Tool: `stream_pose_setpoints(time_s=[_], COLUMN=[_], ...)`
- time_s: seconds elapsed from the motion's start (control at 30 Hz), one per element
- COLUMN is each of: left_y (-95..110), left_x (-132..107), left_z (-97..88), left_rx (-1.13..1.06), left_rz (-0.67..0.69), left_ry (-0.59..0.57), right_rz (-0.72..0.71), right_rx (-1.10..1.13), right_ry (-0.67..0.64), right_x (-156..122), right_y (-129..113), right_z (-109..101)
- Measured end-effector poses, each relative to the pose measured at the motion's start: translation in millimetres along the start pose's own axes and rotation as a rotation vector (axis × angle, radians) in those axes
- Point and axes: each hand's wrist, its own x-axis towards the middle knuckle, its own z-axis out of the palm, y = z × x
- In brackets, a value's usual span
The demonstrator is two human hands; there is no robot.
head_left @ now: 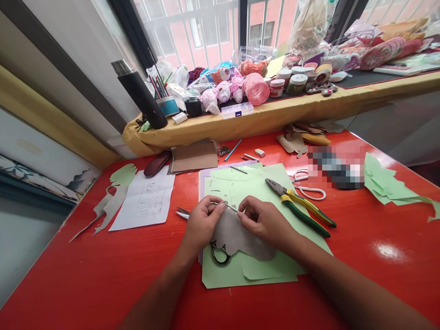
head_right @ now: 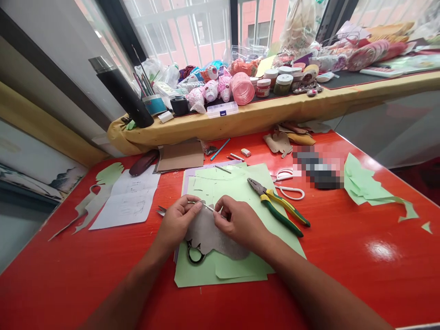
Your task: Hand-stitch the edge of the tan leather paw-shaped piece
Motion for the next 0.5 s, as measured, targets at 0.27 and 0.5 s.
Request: stream_pose_setpoints(time_s=[0.27, 0.5], left_y=[4.0, 1.8], left_x=[-2.7, -2.2], left_z=[0.8, 0.1], left_rx=[-0.029, -0.019], left_rz=[-0.016, 0.009], left_ry=[-0.021, -0.041], right_rz=[-0.006, 0.01], right_rx=[-0.023, -0.023], right_ry=[-0.004, 0.022], right_x=[-1.4, -0.2], right_y=[-1.3, -0.7], right_z=[3.1, 3.9])
